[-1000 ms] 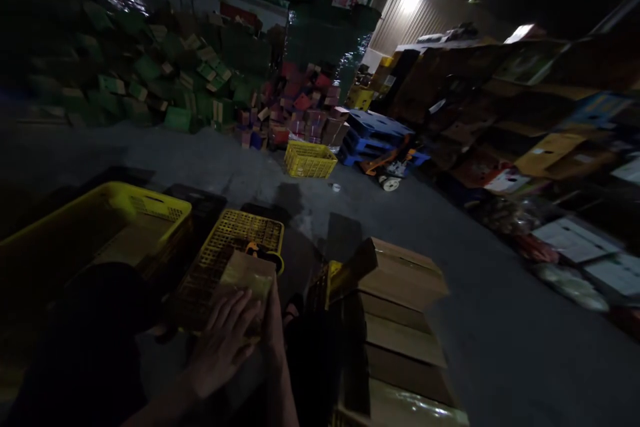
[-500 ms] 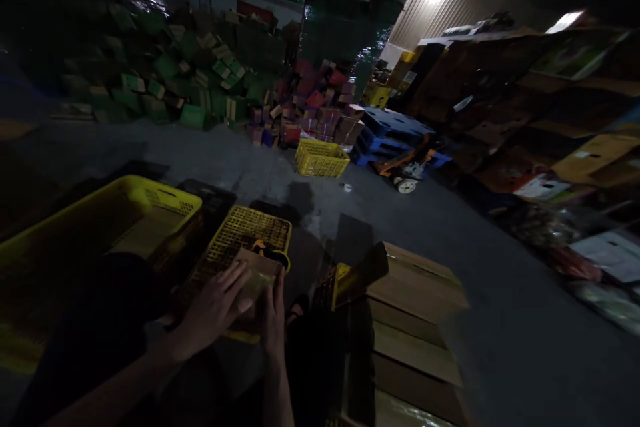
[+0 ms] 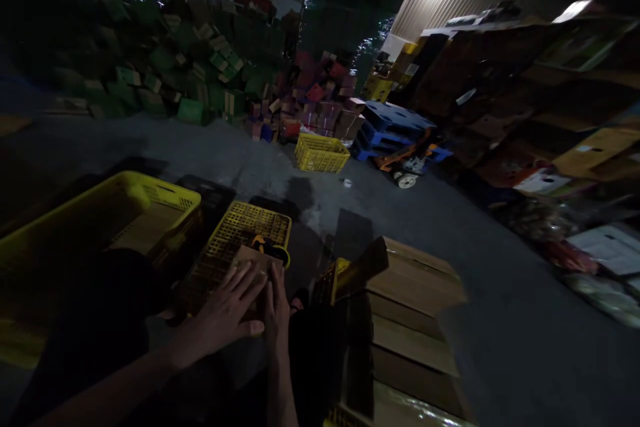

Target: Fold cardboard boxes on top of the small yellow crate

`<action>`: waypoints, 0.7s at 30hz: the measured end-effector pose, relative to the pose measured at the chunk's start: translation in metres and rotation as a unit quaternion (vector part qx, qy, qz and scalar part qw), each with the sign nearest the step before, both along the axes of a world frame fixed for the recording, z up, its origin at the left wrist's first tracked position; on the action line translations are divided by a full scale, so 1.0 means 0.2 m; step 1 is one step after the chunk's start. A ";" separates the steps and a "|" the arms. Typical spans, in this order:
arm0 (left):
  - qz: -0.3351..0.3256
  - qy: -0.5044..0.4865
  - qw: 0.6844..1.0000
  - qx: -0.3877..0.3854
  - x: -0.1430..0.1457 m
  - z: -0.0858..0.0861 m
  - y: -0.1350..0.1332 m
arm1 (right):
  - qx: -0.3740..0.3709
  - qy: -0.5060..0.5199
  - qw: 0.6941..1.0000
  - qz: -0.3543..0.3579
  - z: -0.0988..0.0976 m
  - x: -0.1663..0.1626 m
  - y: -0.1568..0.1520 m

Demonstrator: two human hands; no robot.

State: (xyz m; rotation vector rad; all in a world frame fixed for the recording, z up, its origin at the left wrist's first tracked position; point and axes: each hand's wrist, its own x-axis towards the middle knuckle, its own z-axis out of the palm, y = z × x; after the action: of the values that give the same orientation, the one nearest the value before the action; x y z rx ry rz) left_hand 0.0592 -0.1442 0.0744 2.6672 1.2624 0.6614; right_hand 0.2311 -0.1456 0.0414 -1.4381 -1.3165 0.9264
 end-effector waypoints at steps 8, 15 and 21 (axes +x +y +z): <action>0.029 -0.007 1.000 0.005 0.04 -0.04 -0.06 | 0.004 0.016 1.000 0.007 -0.01 0.01 -0.02; 0.040 -0.016 0.999 -0.028 0.02 -0.07 -0.01 | 0.024 0.010 1.000 0.009 0.03 -0.02 -0.04; 0.044 -0.027 0.997 -0.054 0.03 -0.08 0.07 | 0.050 -0.078 0.995 -0.019 0.09 -0.04 -0.07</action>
State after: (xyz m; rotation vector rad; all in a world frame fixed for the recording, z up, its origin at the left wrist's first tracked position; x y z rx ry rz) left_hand 0.0646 -0.1311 0.0590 2.5035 1.3662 0.6505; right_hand 0.2230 -0.1587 0.0589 -1.4756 -1.4253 0.7242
